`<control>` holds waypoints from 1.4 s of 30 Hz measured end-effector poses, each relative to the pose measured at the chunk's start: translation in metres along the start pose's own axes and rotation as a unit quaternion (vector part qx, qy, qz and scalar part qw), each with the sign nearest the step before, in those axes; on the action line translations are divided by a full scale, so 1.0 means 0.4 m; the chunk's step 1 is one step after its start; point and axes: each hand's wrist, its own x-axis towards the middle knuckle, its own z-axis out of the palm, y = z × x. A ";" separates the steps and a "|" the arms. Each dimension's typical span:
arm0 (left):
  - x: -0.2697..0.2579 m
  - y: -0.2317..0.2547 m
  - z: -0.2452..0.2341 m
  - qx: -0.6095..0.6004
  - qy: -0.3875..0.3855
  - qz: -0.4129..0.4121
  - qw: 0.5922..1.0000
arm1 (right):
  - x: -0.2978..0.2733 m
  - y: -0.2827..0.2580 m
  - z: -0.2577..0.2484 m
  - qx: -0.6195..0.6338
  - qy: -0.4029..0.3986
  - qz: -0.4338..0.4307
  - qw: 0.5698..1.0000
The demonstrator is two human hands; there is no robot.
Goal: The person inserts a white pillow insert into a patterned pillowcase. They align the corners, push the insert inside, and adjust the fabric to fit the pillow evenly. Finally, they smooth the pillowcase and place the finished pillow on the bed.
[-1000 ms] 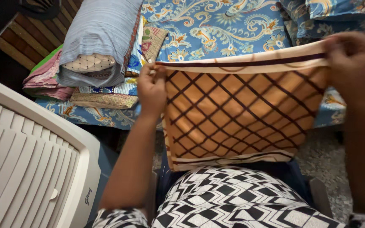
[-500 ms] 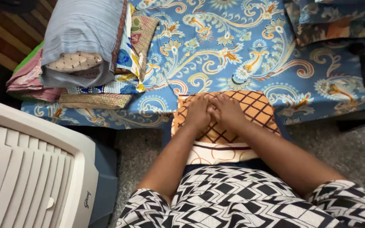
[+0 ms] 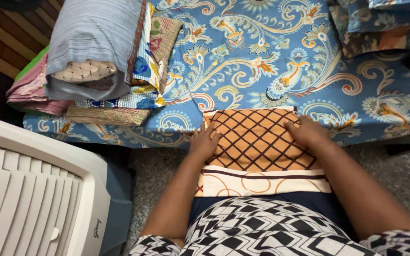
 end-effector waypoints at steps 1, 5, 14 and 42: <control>-0.003 0.017 -0.005 0.018 0.054 0.027 0.998 | -0.011 -0.006 -0.002 -0.019 0.052 -0.003 0.998; -0.001 0.123 -0.031 0.019 0.029 0.117 0.993 | -0.061 -0.075 0.020 -0.057 0.180 -0.198 0.962; 0.017 0.175 0.130 0.299 -0.101 0.200 0.927 | -0.149 -0.183 0.164 -0.257 -0.012 -0.348 0.901; -0.132 0.035 -0.050 0.033 -0.066 0.094 0.993 | -0.243 -0.051 -0.045 -0.151 0.029 -0.162 0.975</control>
